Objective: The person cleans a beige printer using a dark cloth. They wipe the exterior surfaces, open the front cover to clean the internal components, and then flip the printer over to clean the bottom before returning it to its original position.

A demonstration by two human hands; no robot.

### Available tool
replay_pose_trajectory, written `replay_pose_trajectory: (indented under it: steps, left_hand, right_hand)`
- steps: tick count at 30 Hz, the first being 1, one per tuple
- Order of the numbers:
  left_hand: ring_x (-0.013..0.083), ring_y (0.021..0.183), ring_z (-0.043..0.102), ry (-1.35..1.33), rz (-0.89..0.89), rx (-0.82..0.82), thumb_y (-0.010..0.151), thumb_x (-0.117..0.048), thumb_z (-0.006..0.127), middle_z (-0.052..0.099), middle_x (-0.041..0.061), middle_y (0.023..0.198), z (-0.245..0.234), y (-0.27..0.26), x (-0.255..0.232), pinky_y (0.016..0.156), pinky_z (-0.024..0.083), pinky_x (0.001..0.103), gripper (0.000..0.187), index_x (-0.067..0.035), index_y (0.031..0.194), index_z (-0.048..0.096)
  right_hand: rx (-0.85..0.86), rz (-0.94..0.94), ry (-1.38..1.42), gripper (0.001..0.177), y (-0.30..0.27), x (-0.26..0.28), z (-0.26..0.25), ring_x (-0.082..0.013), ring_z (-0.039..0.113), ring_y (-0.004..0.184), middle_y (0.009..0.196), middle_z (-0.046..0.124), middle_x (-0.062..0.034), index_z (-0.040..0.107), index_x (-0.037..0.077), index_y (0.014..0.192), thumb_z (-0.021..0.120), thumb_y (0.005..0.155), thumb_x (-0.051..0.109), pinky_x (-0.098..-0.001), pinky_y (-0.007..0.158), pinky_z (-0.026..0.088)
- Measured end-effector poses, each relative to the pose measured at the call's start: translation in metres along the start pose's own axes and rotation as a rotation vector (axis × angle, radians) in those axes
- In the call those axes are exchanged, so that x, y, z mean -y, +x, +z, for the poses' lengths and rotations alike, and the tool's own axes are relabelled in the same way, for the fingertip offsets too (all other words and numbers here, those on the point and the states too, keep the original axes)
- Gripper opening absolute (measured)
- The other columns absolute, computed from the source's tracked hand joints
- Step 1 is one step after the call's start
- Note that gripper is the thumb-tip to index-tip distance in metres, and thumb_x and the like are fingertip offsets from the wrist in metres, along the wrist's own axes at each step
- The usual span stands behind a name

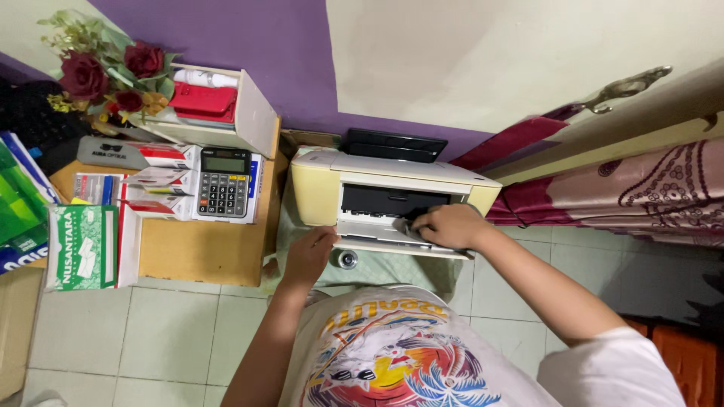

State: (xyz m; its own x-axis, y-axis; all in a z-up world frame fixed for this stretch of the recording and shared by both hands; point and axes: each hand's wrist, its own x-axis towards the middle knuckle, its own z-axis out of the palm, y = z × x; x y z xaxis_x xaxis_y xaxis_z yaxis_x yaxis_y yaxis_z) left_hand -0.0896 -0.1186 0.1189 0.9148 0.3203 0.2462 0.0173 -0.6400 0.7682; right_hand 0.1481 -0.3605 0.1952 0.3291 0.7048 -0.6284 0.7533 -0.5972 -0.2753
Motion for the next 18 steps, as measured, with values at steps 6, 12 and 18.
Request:
replay_pose_trajectory:
  steps: [6, 12, 18]
  left_hand:
    - [0.0249, 0.085, 0.073, -0.027, 0.063, -0.064, 0.086, 0.002, 0.068, 0.073, 0.007, 0.099, 0.004, 0.005, 0.0, 0.073, 0.059, 0.034, 0.011, -0.008, 0.089, 0.07]
    - [0.0266, 0.086, 0.073, 0.02, 0.112, -0.058, 0.083, 0.005, 0.067, 0.071, 0.007, 0.1, 0.003, 0.005, 0.0, 0.072, 0.058, 0.037, 0.015, -0.008, 0.089, 0.07]
    - [0.026, 0.075, 0.07, 0.013, 0.052, -0.062, 0.08, 0.005, 0.069, 0.068, 0.006, 0.092, 0.003, 0.003, 0.001, 0.063, 0.055, 0.036, 0.018, -0.01, 0.09, 0.071]
  right_hand:
    - [-0.098, -0.068, 0.141, 0.038, -0.034, -0.013, -0.003, -0.0313, 0.072, 0.097, 0.111, 0.072, -0.0065, 0.074, 0.033, 0.118, 0.056, 0.086, 0.041, -0.0466, 0.08, 0.057]
    - [-0.093, -0.157, 0.168, 0.042, 0.042, 0.018, 0.028, -0.039, 0.068, 0.097, 0.122, 0.064, -0.0166, 0.068, 0.029, 0.129, 0.059, 0.089, 0.038, -0.0503, 0.085, 0.055]
    - [-0.309, -0.504, 0.368, 0.039, 0.066, 0.09, 0.01, -0.0379, 0.069, 0.096, 0.113, 0.067, -0.0143, 0.069, 0.022, 0.123, 0.062, 0.085, 0.025, -0.0487, 0.087, 0.055]
